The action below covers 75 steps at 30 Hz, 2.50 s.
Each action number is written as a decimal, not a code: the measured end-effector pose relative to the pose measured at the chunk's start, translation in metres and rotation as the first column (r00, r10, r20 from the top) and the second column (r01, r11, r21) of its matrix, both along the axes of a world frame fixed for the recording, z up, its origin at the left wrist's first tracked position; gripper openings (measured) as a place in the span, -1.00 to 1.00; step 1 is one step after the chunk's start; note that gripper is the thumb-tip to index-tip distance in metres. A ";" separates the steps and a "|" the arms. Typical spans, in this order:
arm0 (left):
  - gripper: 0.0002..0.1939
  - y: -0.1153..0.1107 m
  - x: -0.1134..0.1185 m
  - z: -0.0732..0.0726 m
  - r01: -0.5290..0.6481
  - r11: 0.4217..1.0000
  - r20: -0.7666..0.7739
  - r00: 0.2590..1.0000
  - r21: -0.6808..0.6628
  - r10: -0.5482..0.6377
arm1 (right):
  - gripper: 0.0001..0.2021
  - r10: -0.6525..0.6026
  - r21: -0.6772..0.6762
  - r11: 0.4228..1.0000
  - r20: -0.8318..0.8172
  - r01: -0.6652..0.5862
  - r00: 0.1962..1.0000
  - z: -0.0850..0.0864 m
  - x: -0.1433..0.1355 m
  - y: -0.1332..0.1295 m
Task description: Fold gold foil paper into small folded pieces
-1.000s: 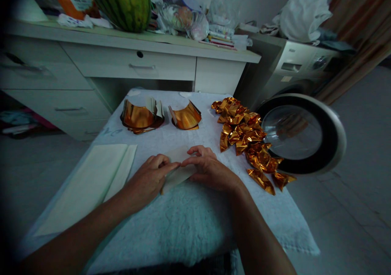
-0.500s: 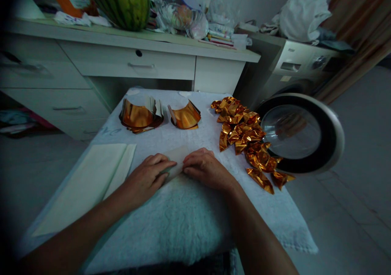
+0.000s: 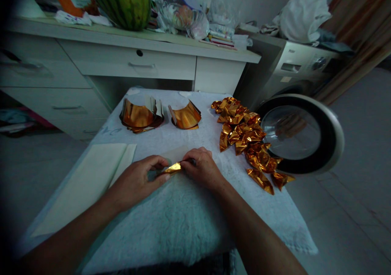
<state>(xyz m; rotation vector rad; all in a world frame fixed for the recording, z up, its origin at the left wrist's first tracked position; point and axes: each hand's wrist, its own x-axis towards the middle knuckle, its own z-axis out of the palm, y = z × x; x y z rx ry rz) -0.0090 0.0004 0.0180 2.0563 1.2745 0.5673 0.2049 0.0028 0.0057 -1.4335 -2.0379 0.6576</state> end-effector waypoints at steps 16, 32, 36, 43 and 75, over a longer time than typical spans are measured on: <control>-0.87 0.004 0.001 -0.016 -0.056 0.993 0.010 0.998 0.100 0.055 | -0.88 -0.130 0.001 0.992 0.025 0.130 0.991 -0.006 -0.008 0.001; -0.59 0.003 0.001 -0.021 -0.103 0.920 -0.239 0.949 0.378 0.205 | -0.90 -0.149 0.016 0.989 0.055 0.148 0.987 -0.010 -0.009 0.002; -0.46 0.001 0.002 -0.021 -0.135 0.917 -0.335 0.903 0.376 0.270 | -0.78 -0.258 0.074 0.965 0.132 0.250 0.957 -0.013 -0.011 0.002; -0.59 0.002 0.002 -0.019 -0.108 0.943 -0.359 0.906 0.315 0.224 | -0.68 -0.366 0.120 0.931 0.262 0.346 0.893 -0.015 -0.012 0.001; -0.74 0.007 0.003 -0.007 -0.203 0.954 0.410 0.868 -0.221 0.279 | -0.83 -0.222 -0.332 0.943 -0.678 -0.023 0.701 -0.009 0.002 0.005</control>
